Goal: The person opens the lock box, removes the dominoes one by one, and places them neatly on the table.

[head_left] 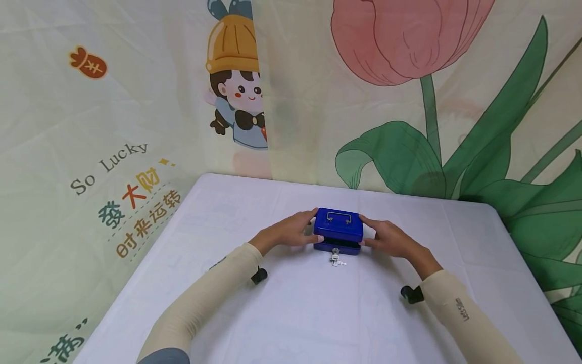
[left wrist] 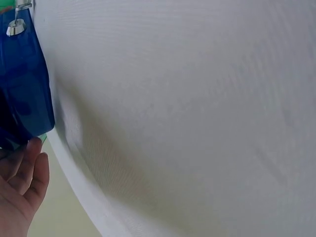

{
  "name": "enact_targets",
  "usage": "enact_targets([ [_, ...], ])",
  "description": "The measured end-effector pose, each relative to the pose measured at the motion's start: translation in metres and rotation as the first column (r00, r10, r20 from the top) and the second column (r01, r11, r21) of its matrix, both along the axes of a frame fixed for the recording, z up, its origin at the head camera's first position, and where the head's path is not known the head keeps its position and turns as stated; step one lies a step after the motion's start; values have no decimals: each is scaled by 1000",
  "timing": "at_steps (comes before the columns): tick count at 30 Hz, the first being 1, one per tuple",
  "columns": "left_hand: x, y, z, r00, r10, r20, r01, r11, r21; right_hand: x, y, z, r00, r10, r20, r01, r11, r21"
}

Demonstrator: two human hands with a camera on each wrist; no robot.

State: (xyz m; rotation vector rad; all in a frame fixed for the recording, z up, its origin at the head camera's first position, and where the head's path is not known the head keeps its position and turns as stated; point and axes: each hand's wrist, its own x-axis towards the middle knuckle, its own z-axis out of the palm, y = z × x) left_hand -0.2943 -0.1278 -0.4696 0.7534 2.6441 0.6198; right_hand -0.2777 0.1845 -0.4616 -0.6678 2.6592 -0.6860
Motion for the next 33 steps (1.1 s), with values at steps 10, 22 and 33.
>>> enact_targets([
  [10,-3,-1,4,1000,-6,17,5,1000,28,-1,3,1,998,-4,-68,4,1000,1],
  [22,-10,2,5,998,-31,-51,34,998,56,-4,6,-3,994,-22,-107,16,998,-55],
  [33,-16,10,9,993,37,-115,-33,999,36,-8,8,-5,990,-16,-139,4,996,-88],
])
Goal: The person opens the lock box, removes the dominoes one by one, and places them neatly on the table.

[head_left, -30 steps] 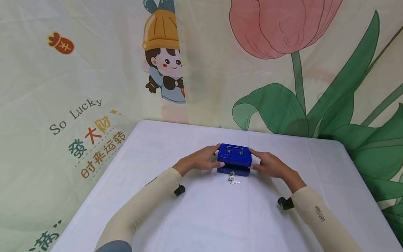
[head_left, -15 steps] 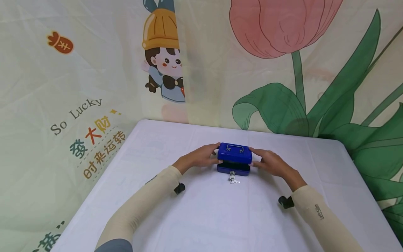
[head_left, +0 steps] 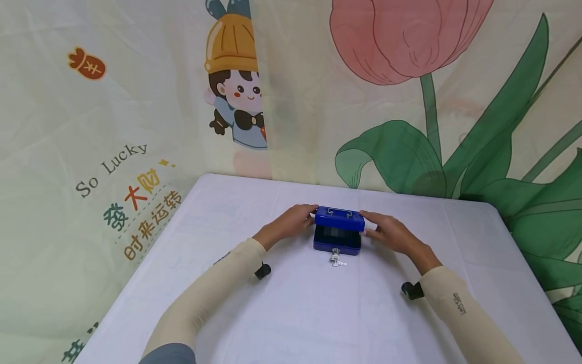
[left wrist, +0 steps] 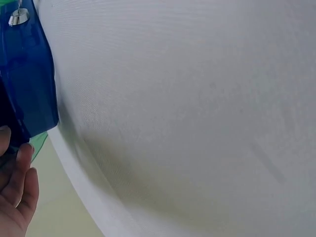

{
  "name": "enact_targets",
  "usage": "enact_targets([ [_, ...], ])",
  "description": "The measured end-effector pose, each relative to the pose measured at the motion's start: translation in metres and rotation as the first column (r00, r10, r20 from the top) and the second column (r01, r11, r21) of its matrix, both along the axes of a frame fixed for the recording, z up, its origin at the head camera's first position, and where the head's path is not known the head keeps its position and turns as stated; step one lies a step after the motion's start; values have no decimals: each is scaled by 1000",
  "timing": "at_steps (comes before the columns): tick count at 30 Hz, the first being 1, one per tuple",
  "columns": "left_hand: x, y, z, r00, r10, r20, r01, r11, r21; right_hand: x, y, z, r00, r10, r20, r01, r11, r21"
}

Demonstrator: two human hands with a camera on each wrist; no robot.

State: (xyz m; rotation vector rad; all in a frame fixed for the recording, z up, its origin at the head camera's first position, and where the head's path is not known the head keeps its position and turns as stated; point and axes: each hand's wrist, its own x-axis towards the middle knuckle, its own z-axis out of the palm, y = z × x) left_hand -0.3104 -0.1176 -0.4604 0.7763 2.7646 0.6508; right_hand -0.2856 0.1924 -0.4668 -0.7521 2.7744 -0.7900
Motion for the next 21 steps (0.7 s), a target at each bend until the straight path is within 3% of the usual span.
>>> enact_targets([
  [16,-5,1,1,999,12,-35,-11,1000,25,-6,-7,1,1000,-25,-4,25,999,-27],
  [21,-10,2,-3,998,7,-68,-6,1000,15,-8,-10,-2,997,-71,14,72,996,-51],
])
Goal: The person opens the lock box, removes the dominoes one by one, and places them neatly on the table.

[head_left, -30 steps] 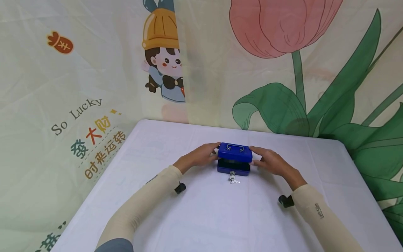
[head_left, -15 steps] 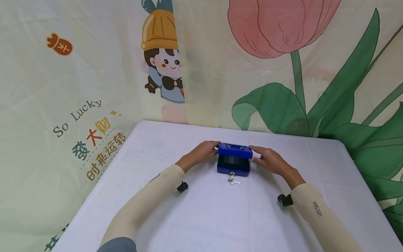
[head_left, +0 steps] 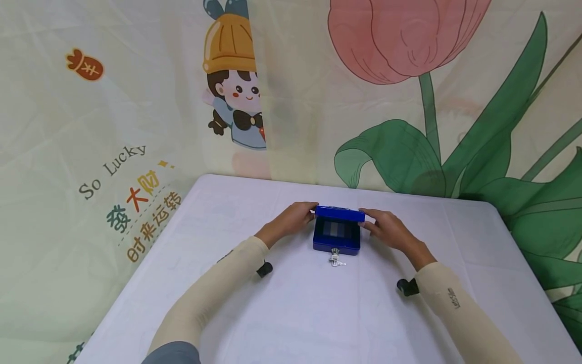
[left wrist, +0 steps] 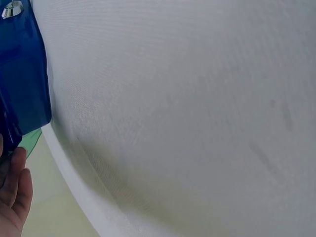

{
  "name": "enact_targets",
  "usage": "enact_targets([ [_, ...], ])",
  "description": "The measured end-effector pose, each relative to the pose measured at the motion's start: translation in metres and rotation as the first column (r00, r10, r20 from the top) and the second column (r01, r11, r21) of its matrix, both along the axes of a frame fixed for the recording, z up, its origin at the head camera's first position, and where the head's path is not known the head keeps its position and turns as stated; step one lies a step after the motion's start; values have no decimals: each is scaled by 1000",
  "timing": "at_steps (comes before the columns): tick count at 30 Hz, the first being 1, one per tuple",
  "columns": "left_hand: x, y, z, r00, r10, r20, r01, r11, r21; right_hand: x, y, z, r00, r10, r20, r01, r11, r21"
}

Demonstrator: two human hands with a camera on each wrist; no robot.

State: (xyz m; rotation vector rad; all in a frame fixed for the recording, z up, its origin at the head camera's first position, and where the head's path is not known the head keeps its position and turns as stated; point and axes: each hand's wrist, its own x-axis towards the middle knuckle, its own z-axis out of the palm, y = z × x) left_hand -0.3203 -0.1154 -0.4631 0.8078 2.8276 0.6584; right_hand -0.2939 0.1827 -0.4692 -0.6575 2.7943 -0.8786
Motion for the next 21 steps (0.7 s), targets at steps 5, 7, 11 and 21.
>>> enact_targets([
  [5,-2,1,-2,999,-5,-48,5,1000,-2,-3,-3,-2,999,-38,0,38,999,-3],
  [7,-2,1,-2,998,-4,-65,5,1000,1,-4,-4,-1,999,-44,-7,44,999,-5],
  [11,-4,2,-1,996,0,-84,2,1000,16,-6,-6,-1,998,-60,-12,60,998,-12],
  [21,-9,3,-6,997,33,-70,-29,998,48,-11,-9,-3,992,-117,46,119,992,-31],
])
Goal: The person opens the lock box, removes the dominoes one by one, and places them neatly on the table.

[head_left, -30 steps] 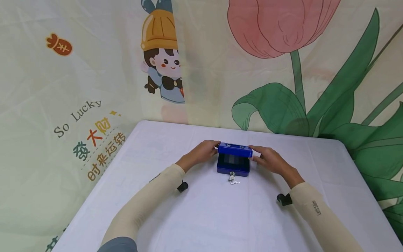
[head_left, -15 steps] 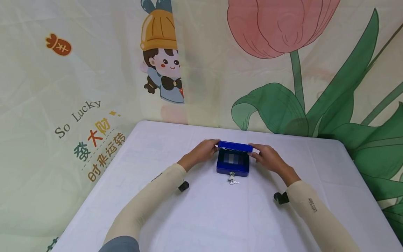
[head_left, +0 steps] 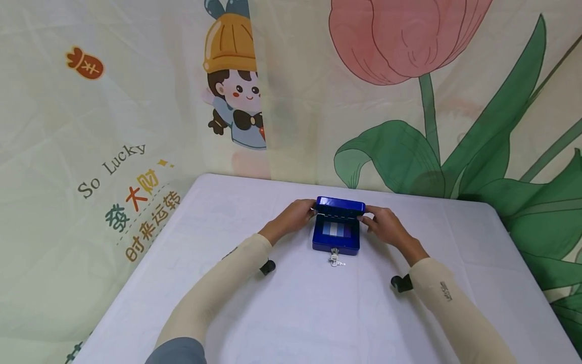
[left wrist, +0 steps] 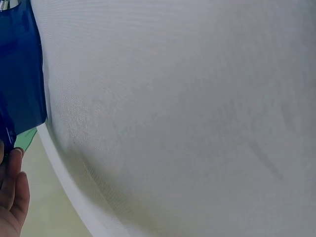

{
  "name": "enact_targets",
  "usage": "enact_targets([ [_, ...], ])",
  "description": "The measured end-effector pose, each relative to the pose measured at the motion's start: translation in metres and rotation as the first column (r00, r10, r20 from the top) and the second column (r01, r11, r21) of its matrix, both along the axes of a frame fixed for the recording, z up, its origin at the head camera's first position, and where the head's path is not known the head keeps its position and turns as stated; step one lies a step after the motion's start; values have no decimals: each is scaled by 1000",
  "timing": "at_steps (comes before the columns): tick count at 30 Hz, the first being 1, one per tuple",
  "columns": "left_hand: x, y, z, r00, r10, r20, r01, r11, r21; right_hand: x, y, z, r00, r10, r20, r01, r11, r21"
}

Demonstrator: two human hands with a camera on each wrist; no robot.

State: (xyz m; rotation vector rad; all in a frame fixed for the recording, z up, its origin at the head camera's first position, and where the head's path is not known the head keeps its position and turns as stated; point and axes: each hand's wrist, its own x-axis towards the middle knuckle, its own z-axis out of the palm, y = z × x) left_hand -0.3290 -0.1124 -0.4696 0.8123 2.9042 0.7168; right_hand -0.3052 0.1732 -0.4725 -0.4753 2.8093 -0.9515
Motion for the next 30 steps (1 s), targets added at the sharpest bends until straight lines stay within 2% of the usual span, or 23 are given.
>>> enact_targets([
  [9,-5,2,-2,1000,22,-15,-22,1000,-7,-3,-2,2,1000,-6,-15,6,1000,-14],
  [17,-8,3,-6,999,49,19,-49,999,-8,-8,-2,-2,1000,-14,-19,13,999,-33],
  [23,-10,4,-5,994,76,74,-75,997,-18,-13,-3,-4,1000,-31,-2,31,999,-34],
  [30,-13,5,-7,992,87,90,-86,996,-11,-16,-4,-5,999,-41,0,41,999,-15],
])
